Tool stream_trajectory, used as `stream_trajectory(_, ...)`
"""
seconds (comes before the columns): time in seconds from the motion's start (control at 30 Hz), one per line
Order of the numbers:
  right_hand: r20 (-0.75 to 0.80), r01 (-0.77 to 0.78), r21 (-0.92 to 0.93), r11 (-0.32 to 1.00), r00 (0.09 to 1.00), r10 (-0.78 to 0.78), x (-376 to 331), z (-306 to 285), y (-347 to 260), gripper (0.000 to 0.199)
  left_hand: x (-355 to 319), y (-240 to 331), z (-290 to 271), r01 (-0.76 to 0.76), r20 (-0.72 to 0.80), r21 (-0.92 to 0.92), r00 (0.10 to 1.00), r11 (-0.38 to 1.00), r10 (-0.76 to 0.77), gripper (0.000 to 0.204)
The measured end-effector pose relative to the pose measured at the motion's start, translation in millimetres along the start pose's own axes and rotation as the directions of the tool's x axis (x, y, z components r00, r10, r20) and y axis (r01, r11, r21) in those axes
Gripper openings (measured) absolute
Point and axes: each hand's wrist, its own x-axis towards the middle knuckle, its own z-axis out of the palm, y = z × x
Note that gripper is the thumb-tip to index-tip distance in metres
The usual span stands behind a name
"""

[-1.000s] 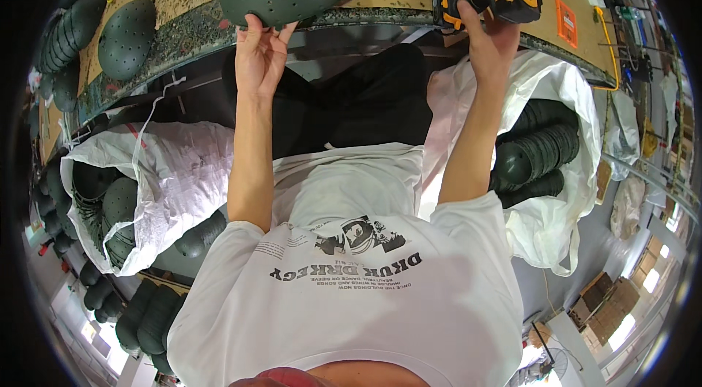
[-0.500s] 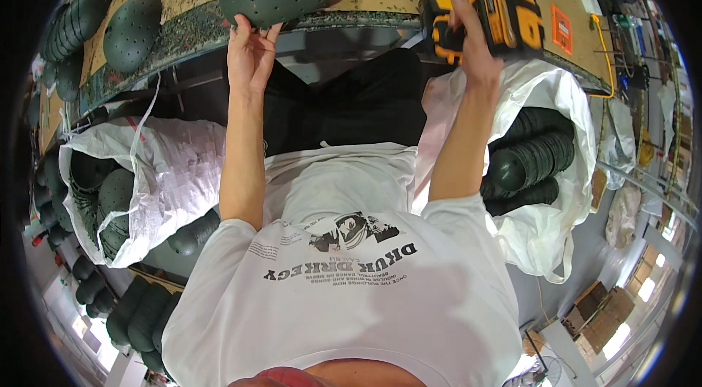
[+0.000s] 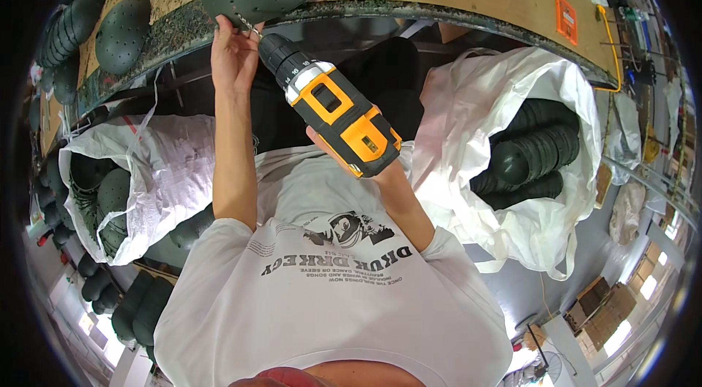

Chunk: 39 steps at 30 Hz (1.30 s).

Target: Drilling holes into green plastic semi-spherical components using a handheld power drill.

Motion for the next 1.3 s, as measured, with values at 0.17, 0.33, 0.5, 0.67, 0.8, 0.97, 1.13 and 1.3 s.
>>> stream_trajectory(0.17,0.163,-0.419,0.299,0.857,0.908,0.386,7.4,-16.6,-5.5,0.018,6.4,31.2,-0.9,0.052,-0.172,-0.06,0.983,0.997,-0.061,0.03)
stream_trajectory(0.33,0.119,-0.535,0.301,0.789,0.842,0.526,-15.3,-16.7,7.0,0.022,19.3,56.9,-20.0,0.076,-0.233,0.044,0.971,0.996,-0.063,0.023)
stream_trajectory(0.5,0.226,-0.662,0.384,0.644,0.744,0.629,-22.1,-20.7,4.5,0.029,26.6,60.7,-32.8,0.087,-0.069,-0.033,0.994,0.996,-0.089,0.022)
stream_trajectory(0.67,0.236,-0.655,0.468,0.593,0.739,0.631,-17.9,-25.7,-7.7,0.042,30.6,59.5,-44.6,0.152,0.079,-0.003,0.985,0.988,-0.151,0.026)
stream_trajectory(0.8,0.09,-0.589,0.418,0.692,0.784,0.614,-13.1,-21.5,-8.1,0.025,43.1,66.5,-46.6,0.197,0.045,0.086,0.978,0.977,-0.202,0.028)
stream_trajectory(0.97,0.091,-0.543,0.266,0.797,0.837,0.54,-22.4,-20.7,0.5,0.024,58.9,105.6,-44.8,0.141,-0.066,0.58,0.99,0.802,-0.126,0.039)
stream_trajectory(1.13,0.089,-0.443,0.089,0.892,0.896,0.436,-28.4,-9.2,6.8,0.025,56.5,112.2,-34.2,0.038,-0.051,0.836,0.999,0.547,0.009,0.055)
stream_trajectory(1.3,0.114,-0.443,0.085,0.893,0.894,0.432,-17.9,-2.9,1.1,0.026,47.9,113.0,8.3,-0.386,0.404,0.914,0.897,-0.129,0.181,0.046)
